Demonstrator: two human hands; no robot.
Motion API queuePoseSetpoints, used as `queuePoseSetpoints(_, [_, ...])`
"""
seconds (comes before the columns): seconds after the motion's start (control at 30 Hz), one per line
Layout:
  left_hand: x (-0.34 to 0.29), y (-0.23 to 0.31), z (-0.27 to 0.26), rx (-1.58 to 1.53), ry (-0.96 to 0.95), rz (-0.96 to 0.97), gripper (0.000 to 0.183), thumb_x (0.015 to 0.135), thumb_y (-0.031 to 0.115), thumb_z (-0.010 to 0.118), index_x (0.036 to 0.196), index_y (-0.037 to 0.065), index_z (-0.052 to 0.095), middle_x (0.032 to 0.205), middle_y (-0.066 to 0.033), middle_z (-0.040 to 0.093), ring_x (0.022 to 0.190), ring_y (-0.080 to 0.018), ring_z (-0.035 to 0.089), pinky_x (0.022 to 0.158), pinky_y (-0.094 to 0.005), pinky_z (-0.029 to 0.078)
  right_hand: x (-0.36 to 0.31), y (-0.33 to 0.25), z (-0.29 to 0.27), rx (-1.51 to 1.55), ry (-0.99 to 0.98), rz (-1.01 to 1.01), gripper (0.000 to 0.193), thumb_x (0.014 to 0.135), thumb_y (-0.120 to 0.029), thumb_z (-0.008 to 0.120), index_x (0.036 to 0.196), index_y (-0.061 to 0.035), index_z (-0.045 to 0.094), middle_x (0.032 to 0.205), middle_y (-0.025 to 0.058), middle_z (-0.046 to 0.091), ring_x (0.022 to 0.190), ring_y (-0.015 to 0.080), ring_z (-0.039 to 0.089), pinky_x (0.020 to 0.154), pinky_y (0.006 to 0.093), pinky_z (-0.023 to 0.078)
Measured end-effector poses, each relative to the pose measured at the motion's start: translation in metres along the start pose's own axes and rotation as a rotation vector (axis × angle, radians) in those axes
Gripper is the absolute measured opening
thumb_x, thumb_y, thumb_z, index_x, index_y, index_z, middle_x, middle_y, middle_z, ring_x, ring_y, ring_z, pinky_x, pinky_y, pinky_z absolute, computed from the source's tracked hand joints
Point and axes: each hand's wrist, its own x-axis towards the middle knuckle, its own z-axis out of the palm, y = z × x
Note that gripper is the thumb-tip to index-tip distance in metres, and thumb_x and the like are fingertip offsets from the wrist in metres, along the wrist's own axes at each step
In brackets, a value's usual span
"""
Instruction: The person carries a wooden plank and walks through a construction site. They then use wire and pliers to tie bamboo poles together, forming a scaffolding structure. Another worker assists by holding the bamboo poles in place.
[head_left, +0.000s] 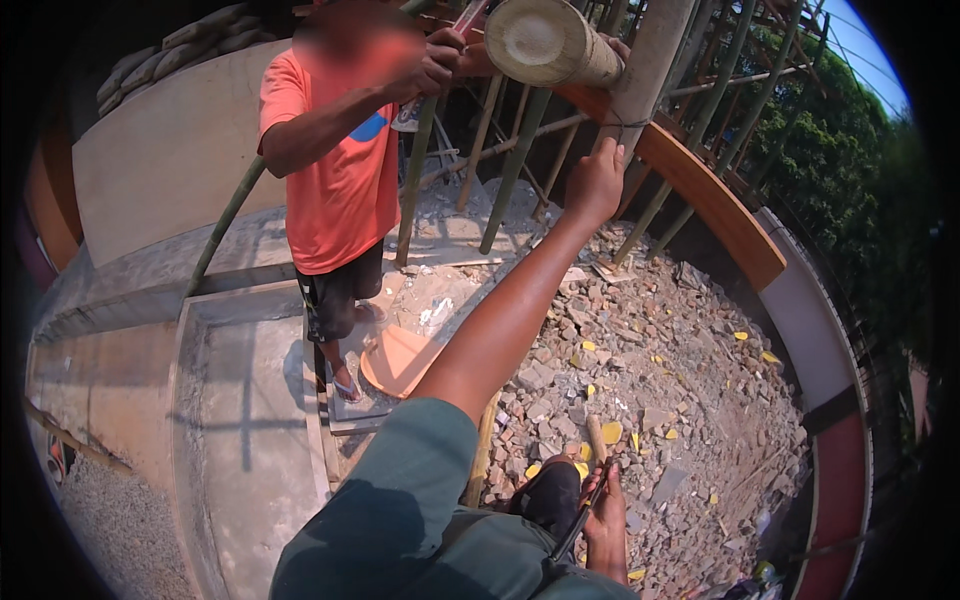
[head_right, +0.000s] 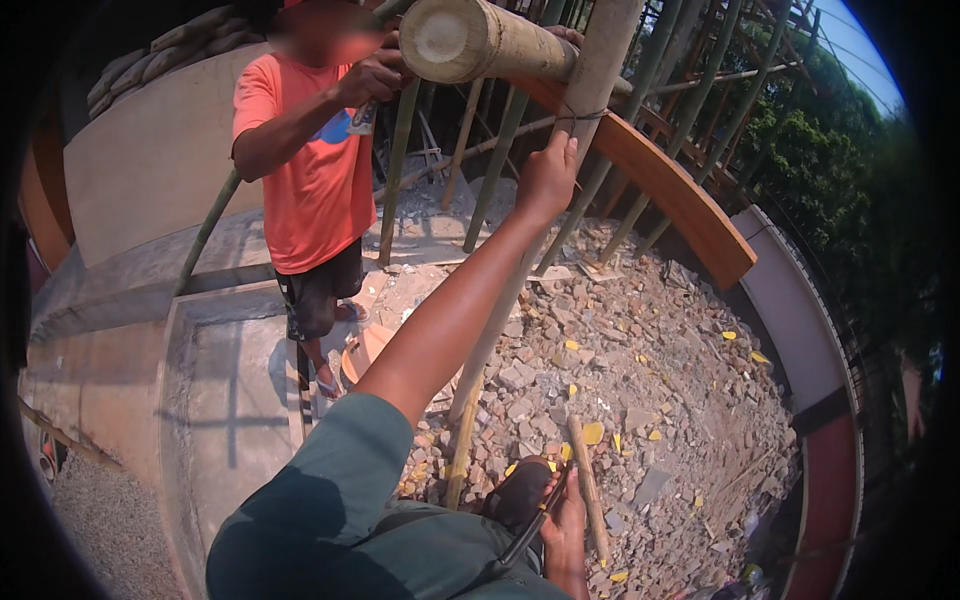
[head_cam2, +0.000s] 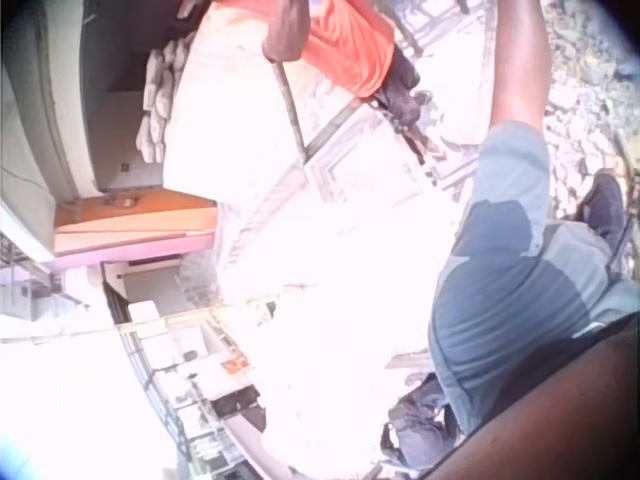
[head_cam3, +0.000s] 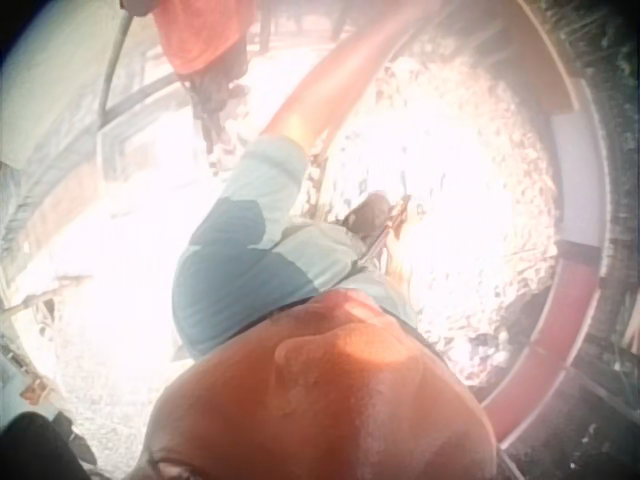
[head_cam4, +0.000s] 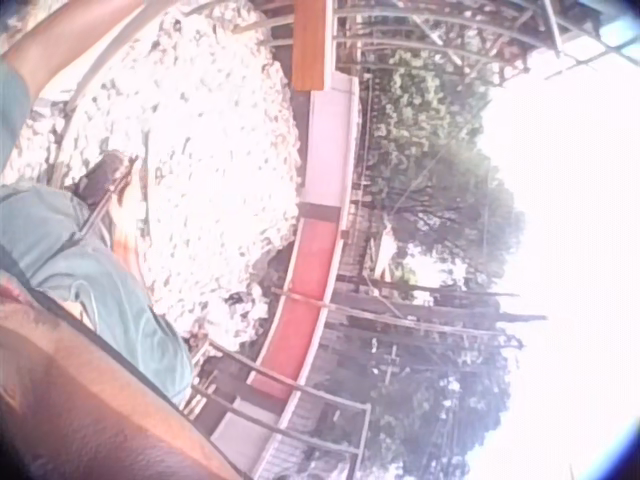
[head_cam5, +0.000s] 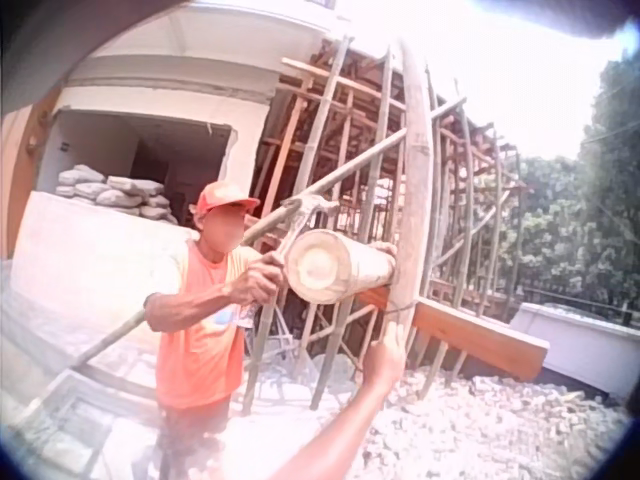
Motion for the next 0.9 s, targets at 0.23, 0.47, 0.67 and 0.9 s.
queuePoseSetpoints(0.23, [-0.002,0.000,-0.003,-0.062,0.000,0.011,0.031,0.105,0.032,0.042,0.094,0.004,0.052,0.076,-0.0267,0.063,0.079,-0.0486,0.062,0.063,-0.0588,0.045,-0.077,0.004,0.056,-0.272,-0.199,0.261,0.011,0.100,-0.014,0.056,0.105,-0.0047,0.053,0.120,0.0212,0.062,0.109,0.0369,0.064,0.086,0.0550,0.059])
queuePoseSetpoints(0.47, [-0.013,-0.023,-0.005,-0.336,-0.103,0.000,0.033,0.106,0.031,0.041,0.094,0.003,0.054,0.080,-0.0244,0.064,0.083,-0.0466,0.063,0.069,-0.0489,0.047,-0.022,-0.025,0.100,-0.211,-0.485,0.280,0.068,0.083,0.000,0.055,0.147,-0.0119,0.036,0.151,0.0242,0.038,0.128,0.0461,0.051,0.096,0.0663,0.050])
queuePoseSetpoints(0.67, [-0.015,0.001,-0.034,-0.073,-0.140,-0.039,0.036,0.105,0.031,0.041,0.092,-0.001,0.053,0.085,-0.0277,0.064,0.085,-0.0493,0.061,0.071,-0.0494,0.047,0.061,-0.083,0.304,-1.602,-0.485,-0.930,0.068,0.079,0.003,0.047,0.146,0.0027,0.037,0.147,0.0203,0.043,0.133,0.0326,0.049,0.107,0.0397,0.043])
queuePoseSetpoints(0.9, [-0.024,-0.020,-0.025,-0.247,-0.108,-0.026,0.049,0.105,0.041,0.037,0.094,-0.002,0.057,0.077,-0.0226,0.060,0.078,-0.0405,0.059,0.069,-0.0460,0.045,0.107,-0.079,0.386,-1.979,-0.221,-1.219,0.068,0.081,-0.006,0.056,0.144,0.0080,0.037,0.152,0.0370,0.028,0.135,0.0464,0.041,0.114,0.0444,0.036])
